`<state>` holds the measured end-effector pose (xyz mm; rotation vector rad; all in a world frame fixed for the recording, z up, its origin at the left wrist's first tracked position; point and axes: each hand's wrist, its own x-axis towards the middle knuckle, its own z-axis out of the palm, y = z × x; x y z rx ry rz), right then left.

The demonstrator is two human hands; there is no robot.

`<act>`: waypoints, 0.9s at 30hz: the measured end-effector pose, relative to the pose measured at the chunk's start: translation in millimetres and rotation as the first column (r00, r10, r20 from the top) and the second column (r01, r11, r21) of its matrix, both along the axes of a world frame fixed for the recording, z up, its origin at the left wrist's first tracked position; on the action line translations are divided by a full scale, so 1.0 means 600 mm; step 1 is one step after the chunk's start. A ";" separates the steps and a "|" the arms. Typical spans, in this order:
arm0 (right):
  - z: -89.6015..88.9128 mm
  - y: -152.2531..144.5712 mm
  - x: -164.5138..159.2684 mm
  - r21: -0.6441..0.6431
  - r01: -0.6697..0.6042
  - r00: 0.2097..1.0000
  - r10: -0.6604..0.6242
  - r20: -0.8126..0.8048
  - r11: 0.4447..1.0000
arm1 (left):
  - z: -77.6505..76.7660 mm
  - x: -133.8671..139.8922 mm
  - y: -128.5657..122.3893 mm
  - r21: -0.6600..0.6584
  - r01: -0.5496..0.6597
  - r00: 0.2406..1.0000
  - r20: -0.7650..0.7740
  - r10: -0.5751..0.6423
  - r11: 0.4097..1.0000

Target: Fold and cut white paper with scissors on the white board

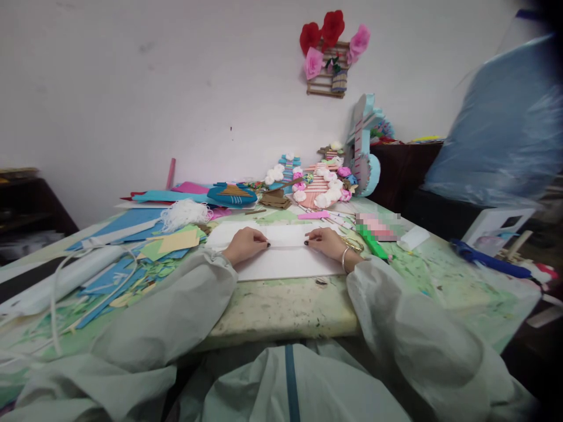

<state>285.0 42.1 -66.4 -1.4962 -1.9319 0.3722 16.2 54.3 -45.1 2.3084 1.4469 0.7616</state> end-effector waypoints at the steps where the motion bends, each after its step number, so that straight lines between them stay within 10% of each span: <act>1: -0.001 0.000 0.001 0.004 -0.010 1.000 0.010 -0.017 1.000 | 0.000 0.000 0.001 0.012 0.002 1.000 -0.008 -0.002 1.000; 17: 0.011 -0.018 -0.011 0.034 0.010 0.999 -0.008 -0.051 0.999 | -0.004 0.003 0.004 0.459 0.220 0.975 -0.119 -0.186 0.861; 27: 0.010 -0.013 -0.012 -0.005 0.027 1.000 -0.027 0.005 1.000 | -0.008 -0.001 0.008 0.270 0.116 0.989 -0.118 -0.087 0.956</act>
